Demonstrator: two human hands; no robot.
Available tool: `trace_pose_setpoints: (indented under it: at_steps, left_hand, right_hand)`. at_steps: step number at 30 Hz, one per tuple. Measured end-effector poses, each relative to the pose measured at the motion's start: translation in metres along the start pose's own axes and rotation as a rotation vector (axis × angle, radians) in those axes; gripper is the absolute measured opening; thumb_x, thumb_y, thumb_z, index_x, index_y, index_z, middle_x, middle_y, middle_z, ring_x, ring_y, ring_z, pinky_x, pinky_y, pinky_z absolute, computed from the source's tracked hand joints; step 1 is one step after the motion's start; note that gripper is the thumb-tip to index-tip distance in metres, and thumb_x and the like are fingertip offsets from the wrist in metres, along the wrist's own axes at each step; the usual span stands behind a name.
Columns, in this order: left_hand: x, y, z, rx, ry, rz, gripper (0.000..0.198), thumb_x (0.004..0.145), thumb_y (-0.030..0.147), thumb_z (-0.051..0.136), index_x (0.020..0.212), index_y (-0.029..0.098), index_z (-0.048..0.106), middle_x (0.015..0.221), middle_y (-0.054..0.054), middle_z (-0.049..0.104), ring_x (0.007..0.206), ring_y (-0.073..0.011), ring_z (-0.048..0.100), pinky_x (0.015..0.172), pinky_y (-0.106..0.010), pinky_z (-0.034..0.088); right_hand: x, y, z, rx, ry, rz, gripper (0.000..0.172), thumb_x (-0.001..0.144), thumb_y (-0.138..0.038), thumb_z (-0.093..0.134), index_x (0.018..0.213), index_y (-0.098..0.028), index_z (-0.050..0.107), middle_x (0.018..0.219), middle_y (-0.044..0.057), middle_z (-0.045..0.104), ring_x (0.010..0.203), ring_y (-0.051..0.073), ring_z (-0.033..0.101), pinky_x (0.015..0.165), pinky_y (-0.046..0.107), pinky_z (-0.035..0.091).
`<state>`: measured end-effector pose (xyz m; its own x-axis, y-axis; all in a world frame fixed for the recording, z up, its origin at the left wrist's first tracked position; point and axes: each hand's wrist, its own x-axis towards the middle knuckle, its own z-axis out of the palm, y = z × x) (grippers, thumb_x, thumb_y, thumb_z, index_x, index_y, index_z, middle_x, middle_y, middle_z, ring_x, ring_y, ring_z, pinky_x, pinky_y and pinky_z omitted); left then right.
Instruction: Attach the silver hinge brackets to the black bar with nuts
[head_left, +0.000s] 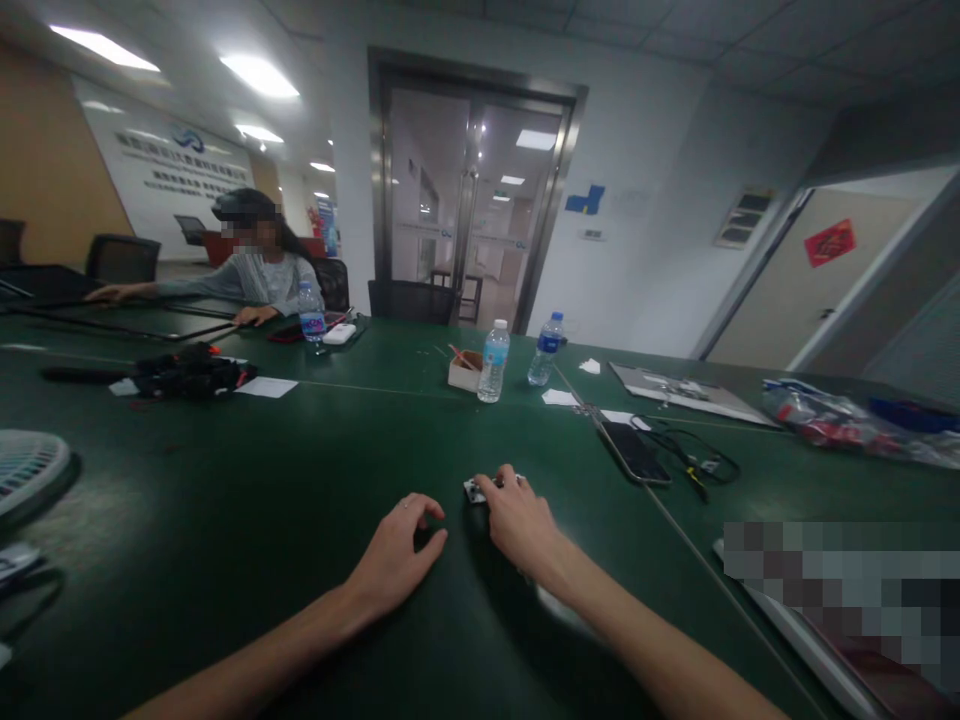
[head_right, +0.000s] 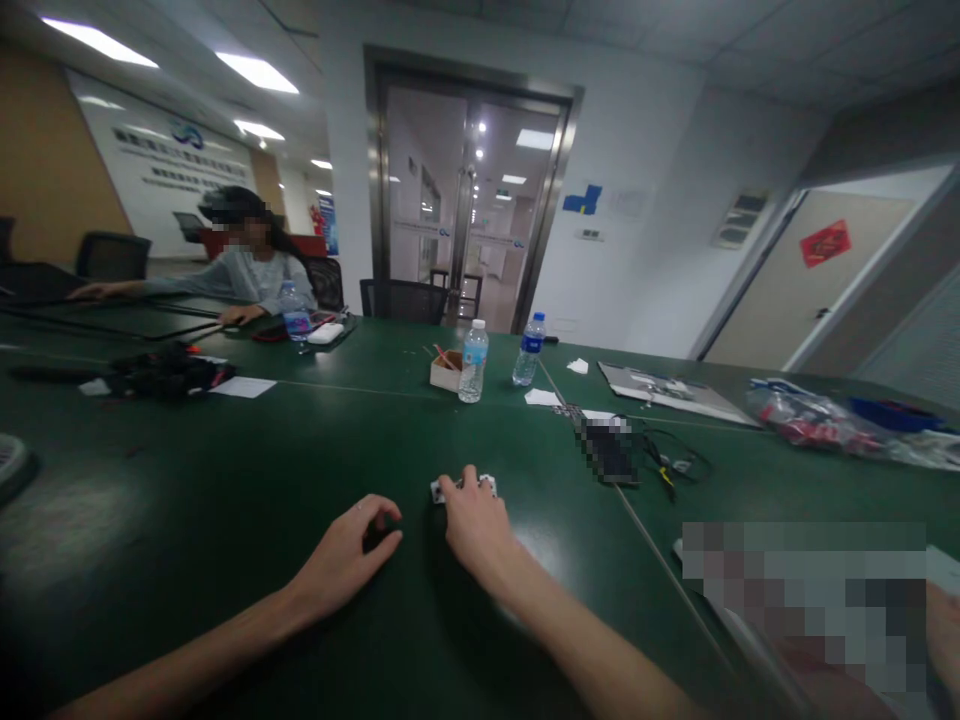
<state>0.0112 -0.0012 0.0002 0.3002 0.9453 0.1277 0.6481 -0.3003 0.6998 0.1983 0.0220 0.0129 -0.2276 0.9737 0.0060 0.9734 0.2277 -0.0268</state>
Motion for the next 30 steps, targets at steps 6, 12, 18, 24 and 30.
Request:
trace_pose_setpoints:
  at_steps: [6,12,18,24,30]
  left_hand:
    - [-0.002,0.001,-0.002,-0.046,-0.02,-0.03,0.017,0.084,0.023,0.052,0.097,0.016,0.059,0.095,-0.005,0.057,0.085,-0.0212,0.056,0.071,-0.032,0.048]
    - [-0.005,0.004,-0.002,-0.033,-0.03,-0.011,0.016,0.083,0.019,0.058,0.099,0.015,0.061,0.098,-0.006,0.059,0.087,-0.0194,0.056,0.075,-0.031,0.048]
    - [-0.005,0.008,-0.005,-0.025,-0.057,-0.036,0.018,0.083,0.016,0.059,0.101,0.014,0.061,0.099,-0.007,0.059,0.089,-0.0203,0.056,0.076,-0.032,0.049]
    - [-0.004,0.008,-0.005,-0.015,-0.075,-0.03,0.017,0.083,0.015,0.059,0.1,0.015,0.06,0.1,-0.006,0.059,0.089,-0.0199,0.056,0.076,-0.032,0.048]
    - [-0.003,0.005,-0.002,0.011,-0.062,-0.02,0.016,0.082,0.016,0.06,0.098,0.016,0.059,0.097,-0.005,0.059,0.087,-0.0193,0.056,0.078,-0.033,0.047]
  right_hand:
    - [0.057,0.042,0.012,-0.126,0.068,0.178,0.041,0.087,-0.008,0.039,0.123,-0.023,0.05,0.117,0.015,0.046,0.1,0.027,0.056,0.071,0.031,0.046]
    - [0.107,0.094,0.034,-0.169,0.113,0.292,0.042,0.089,-0.014,0.038,0.128,-0.021,0.049,0.113,0.019,0.048,0.095,0.029,0.058,0.077,0.036,0.041]
    - [0.143,0.131,0.047,-0.081,0.082,0.33,0.04,0.088,-0.022,0.04,0.127,-0.024,0.051,0.117,0.019,0.045,0.098,0.035,0.054,0.075,0.039,0.04]
    - [0.159,0.141,0.046,-0.069,0.074,0.4,0.037,0.089,-0.022,0.037,0.123,-0.024,0.053,0.117,0.02,0.045,0.102,0.036,0.05,0.078,0.043,0.039]
    - [0.173,0.151,0.049,-0.038,0.163,0.432,0.038,0.088,-0.022,0.04,0.124,-0.012,0.046,0.114,0.022,0.045,0.104,0.037,0.048,0.078,0.042,0.036]
